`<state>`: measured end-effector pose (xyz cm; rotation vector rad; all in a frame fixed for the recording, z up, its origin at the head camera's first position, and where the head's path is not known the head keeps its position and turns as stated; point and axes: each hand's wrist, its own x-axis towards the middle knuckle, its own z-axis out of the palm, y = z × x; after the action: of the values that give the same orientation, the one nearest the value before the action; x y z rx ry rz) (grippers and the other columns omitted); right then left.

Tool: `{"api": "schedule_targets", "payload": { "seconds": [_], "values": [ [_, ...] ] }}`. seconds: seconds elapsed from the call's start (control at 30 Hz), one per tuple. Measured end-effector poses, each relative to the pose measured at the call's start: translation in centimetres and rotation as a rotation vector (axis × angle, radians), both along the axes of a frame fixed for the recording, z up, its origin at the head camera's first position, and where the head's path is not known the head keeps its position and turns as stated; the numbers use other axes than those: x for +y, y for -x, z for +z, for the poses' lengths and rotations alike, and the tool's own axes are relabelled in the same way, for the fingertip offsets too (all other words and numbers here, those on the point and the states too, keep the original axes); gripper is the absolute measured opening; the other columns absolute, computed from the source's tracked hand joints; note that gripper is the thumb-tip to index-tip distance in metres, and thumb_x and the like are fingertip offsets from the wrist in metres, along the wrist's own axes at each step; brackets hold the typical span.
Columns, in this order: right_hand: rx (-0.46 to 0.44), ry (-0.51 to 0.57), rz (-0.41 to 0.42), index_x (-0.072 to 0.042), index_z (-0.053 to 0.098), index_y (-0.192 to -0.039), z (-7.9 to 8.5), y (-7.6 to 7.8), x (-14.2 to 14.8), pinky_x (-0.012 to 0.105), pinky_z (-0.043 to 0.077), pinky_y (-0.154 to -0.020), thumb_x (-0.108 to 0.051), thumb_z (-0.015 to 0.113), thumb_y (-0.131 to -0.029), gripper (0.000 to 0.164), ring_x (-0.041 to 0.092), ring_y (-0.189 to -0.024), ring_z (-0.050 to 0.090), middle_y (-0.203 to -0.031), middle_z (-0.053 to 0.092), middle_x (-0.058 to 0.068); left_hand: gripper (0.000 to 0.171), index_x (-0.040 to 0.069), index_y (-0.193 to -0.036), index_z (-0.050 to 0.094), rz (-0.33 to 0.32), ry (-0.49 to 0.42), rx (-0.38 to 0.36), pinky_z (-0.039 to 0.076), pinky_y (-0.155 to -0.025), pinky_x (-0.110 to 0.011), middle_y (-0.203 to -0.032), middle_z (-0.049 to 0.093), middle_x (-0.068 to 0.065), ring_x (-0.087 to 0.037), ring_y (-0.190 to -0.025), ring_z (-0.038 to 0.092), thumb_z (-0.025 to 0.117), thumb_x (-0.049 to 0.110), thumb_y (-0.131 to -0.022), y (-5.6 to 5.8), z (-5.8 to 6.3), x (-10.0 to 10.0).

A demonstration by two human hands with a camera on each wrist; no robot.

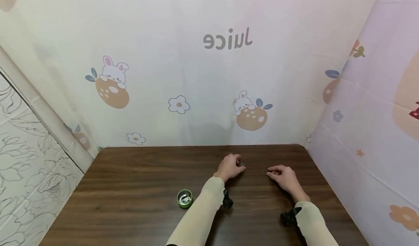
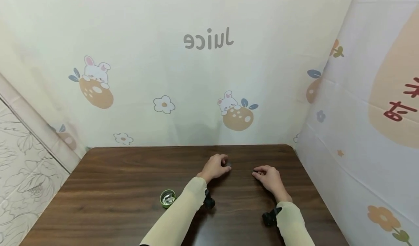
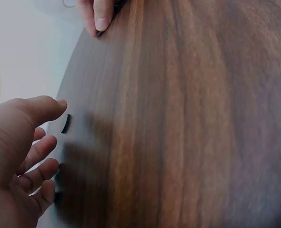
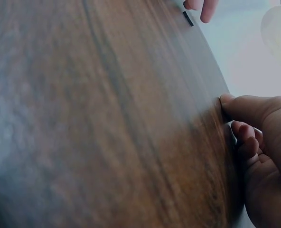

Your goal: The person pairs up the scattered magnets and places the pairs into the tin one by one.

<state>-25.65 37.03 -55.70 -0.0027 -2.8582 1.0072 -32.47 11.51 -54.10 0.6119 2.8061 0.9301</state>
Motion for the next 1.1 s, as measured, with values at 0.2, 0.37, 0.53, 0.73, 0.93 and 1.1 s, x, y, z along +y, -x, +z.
{"api": "schedule_targets", "payload": {
  "seconds": [0.2, 0.37, 0.53, 0.73, 0.93, 1.1],
  "values": [
    [-0.008, 0.007, -0.006, -0.005, 0.078, -0.111, -0.2, 0.1, 0.0, 0.03, 0.047, -0.069, -0.02, 0.076, -0.095, 0.022, 0.016, -0.08, 0.058, -0.097, 0.071, 0.007, 0.046, 0.011, -0.134, 0.067, -0.005, 0.066, 0.072, 0.052, -0.077, -0.026, -0.105, 0.067, -0.001, -0.014, -0.091, 0.061, 0.076, 0.032, -0.095, -0.1, -0.3, 0.4],
    [-0.004, 0.022, -0.009, -0.004, 0.078, -0.111, -0.2, 0.0, 0.0, 0.029, 0.047, -0.068, -0.019, 0.075, -0.095, 0.022, 0.017, -0.081, 0.058, -0.098, 0.071, 0.008, 0.044, 0.009, -0.134, 0.068, 0.002, 0.071, 0.07, 0.053, -0.08, -0.026, -0.11, 0.067, -0.004, -0.015, -0.095, 0.062, 0.076, 0.029, -0.095, -0.3, -0.2, 0.6],
    [-0.036, 0.039, -0.004, -0.004, 0.077, -0.114, -0.2, -0.4, 0.0, 0.028, 0.047, -0.066, -0.019, 0.074, -0.097, 0.023, 0.017, -0.08, 0.057, -0.099, 0.07, 0.008, 0.041, 0.01, -0.132, 0.07, 0.004, 0.09, 0.079, 0.055, -0.089, -0.029, -0.123, 0.068, -0.006, -0.019, -0.11, 0.064, 0.075, 0.029, -0.096, -0.7, -0.3, 0.7],
    [-0.028, 0.044, -0.011, -0.004, 0.077, -0.113, -0.3, -0.3, 0.0, 0.028, 0.047, -0.066, -0.019, 0.074, -0.096, 0.022, 0.017, -0.08, 0.057, -0.099, 0.07, 0.009, 0.025, 0.013, -0.118, 0.078, 0.052, 0.057, 0.113, 0.056, -0.094, -0.034, -0.118, 0.071, -0.003, -0.021, -0.115, 0.065, 0.075, 0.023, -0.096, -1.0, -0.2, 1.1],
    [-0.022, 0.037, -0.012, -0.004, 0.077, -0.111, -0.2, -0.2, -0.1, 0.028, 0.047, -0.067, -0.019, 0.075, -0.096, 0.021, 0.017, -0.081, 0.058, -0.097, 0.07, 0.008, 0.015, 0.014, -0.107, 0.081, 0.095, 0.021, 0.086, 0.056, -0.091, -0.033, -0.112, 0.071, 0.0, -0.018, -0.11, 0.065, 0.077, 0.021, -0.094, -0.9, -0.2, 1.3],
    [-0.026, 0.041, -0.018, -0.004, 0.076, -0.11, -0.1, -0.1, 0.0, 0.028, 0.047, -0.067, -0.02, 0.075, -0.096, 0.021, 0.017, -0.08, 0.058, -0.094, 0.069, 0.006, 0.012, 0.013, -0.099, 0.08, 0.113, -0.019, 0.069, 0.056, -0.081, -0.027, -0.102, 0.072, 0.001, -0.015, -0.095, 0.067, 0.082, 0.021, -0.09, -0.8, -0.1, 1.3]
  ]
}}
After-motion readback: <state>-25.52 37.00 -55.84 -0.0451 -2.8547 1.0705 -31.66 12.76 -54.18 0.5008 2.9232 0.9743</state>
